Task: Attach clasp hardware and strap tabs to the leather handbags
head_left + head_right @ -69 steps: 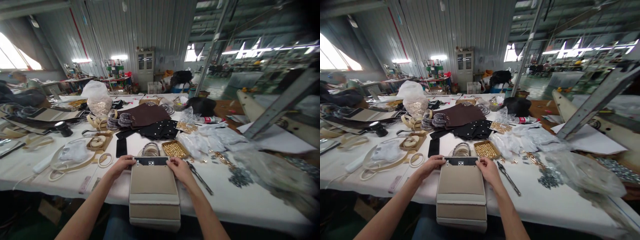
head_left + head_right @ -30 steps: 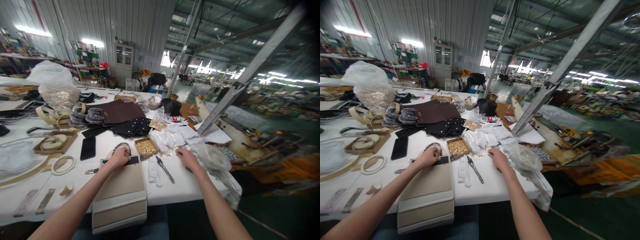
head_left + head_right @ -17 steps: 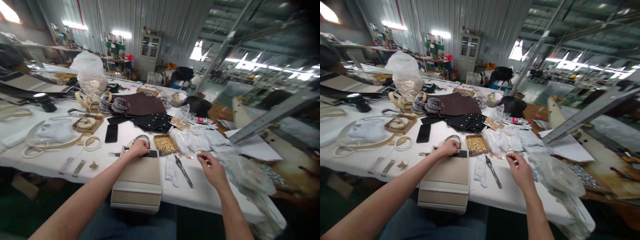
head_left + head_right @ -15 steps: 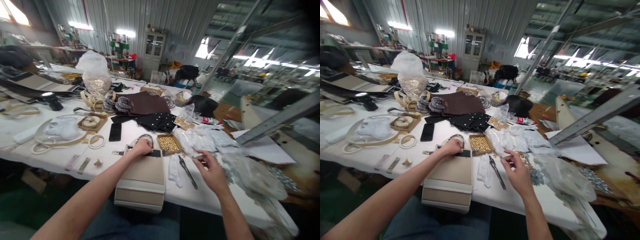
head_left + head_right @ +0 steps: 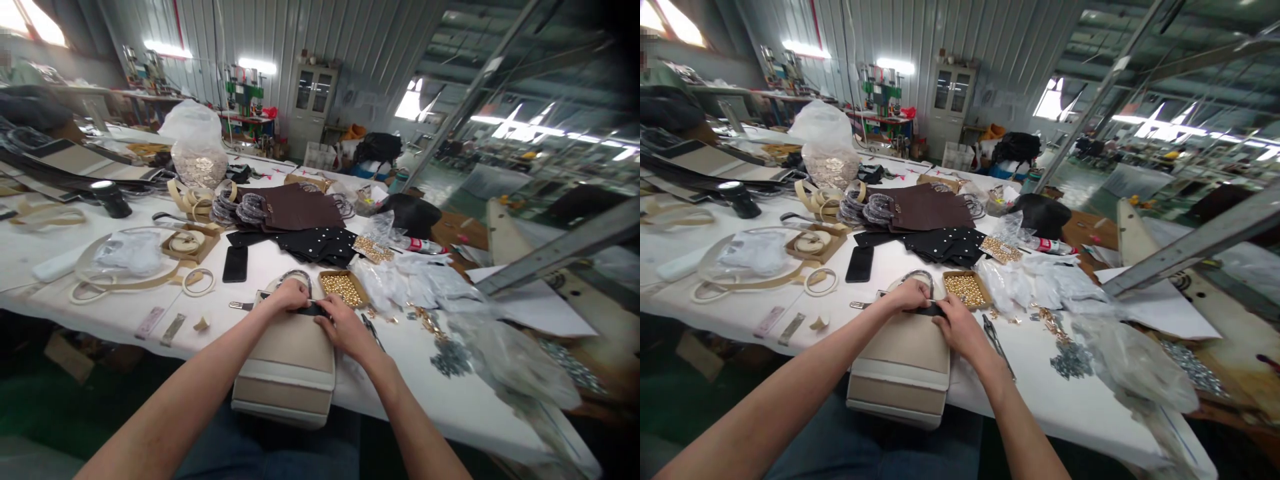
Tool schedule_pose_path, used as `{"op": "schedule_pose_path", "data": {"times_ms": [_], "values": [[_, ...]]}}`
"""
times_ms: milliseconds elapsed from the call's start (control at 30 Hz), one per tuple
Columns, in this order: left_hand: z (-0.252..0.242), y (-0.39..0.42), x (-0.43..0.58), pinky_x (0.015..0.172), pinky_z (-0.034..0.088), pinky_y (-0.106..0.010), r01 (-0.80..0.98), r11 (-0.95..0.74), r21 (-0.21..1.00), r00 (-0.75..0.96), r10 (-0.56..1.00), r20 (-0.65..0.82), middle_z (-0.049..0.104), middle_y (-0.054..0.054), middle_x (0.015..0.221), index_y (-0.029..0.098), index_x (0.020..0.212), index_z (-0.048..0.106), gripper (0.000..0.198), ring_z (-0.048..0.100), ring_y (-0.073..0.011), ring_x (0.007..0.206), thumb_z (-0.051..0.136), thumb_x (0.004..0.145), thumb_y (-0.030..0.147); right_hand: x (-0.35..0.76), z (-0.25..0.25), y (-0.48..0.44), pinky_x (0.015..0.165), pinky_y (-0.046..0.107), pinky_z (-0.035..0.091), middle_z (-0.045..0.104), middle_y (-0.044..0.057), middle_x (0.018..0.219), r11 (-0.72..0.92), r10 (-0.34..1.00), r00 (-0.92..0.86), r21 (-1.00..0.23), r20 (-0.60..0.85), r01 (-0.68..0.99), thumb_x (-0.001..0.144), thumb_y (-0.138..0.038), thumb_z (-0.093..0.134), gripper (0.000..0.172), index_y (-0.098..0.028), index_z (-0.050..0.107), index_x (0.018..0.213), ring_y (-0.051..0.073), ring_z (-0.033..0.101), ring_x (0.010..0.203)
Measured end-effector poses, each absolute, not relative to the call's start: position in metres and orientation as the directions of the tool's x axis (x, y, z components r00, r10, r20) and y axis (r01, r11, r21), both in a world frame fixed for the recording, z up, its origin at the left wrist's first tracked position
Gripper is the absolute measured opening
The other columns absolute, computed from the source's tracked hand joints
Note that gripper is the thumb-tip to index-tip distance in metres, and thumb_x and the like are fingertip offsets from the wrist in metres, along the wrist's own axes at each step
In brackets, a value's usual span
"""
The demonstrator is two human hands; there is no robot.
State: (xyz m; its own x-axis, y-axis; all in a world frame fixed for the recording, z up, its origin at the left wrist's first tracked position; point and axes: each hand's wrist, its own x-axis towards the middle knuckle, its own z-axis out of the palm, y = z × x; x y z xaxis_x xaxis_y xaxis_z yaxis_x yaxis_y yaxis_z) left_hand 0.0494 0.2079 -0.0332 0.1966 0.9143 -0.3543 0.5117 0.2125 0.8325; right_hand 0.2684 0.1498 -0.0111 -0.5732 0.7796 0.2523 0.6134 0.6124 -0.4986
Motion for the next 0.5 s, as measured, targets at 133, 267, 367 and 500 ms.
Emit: {"op": "schedule_pose_path", "data": {"times_ms": [133,267,367,500], "values": [[-0.034,0.208,0.050,0.048,0.036,-0.023,0.500,0.235,0.834,0.200,0.905,-0.375,0.059,0.004,0.060,0.017,0.091,0.077,0.016,0.051,-0.0122,0.049,0.080,0.076,0.015,0.271,-0.013,0.153,0.101,0.047,0.060,0.065,0.010,0.123,0.634,0.757,-0.608,-0.497,0.241,0.593,0.108,-0.021,0.066,0.026,-0.026,0.071,0.133,0.028,0.066,0.111],[-0.034,0.212,0.050,0.049,0.037,-0.024,0.513,0.251,0.821,0.201,0.895,-0.399,0.061,0.003,0.059,0.017,0.094,0.078,0.020,0.052,-0.0128,0.049,0.083,0.074,0.015,0.271,-0.016,0.150,0.102,0.050,0.061,0.063,0.011,0.123,0.613,0.777,-0.583,-0.498,0.239,0.613,0.110,-0.020,0.061,0.026,-0.026,0.068,0.133,0.030,0.066,0.113],[-0.037,0.214,0.050,0.050,0.038,-0.023,0.521,0.242,0.818,0.211,0.893,-0.398,0.064,0.002,0.061,0.017,0.095,0.079,0.022,0.053,-0.0126,0.051,0.083,0.073,0.014,0.268,-0.019,0.150,0.102,0.051,0.061,0.062,0.011,0.122,0.611,0.780,-0.579,-0.490,0.238,0.621,0.110,-0.019,0.058,0.023,-0.024,0.066,0.131,0.030,0.066,0.112],[-0.044,0.212,0.049,0.049,0.038,-0.022,0.522,0.224,0.823,0.223,0.896,-0.385,0.066,0.002,0.063,0.018,0.099,0.080,0.027,0.056,-0.0132,0.052,0.083,0.072,0.013,0.268,-0.022,0.151,0.099,0.052,0.061,0.061,0.013,0.123,0.648,0.748,-0.619,-0.469,0.241,0.600,0.113,-0.019,0.053,0.022,-0.024,0.063,0.132,0.031,0.066,0.111]]}}
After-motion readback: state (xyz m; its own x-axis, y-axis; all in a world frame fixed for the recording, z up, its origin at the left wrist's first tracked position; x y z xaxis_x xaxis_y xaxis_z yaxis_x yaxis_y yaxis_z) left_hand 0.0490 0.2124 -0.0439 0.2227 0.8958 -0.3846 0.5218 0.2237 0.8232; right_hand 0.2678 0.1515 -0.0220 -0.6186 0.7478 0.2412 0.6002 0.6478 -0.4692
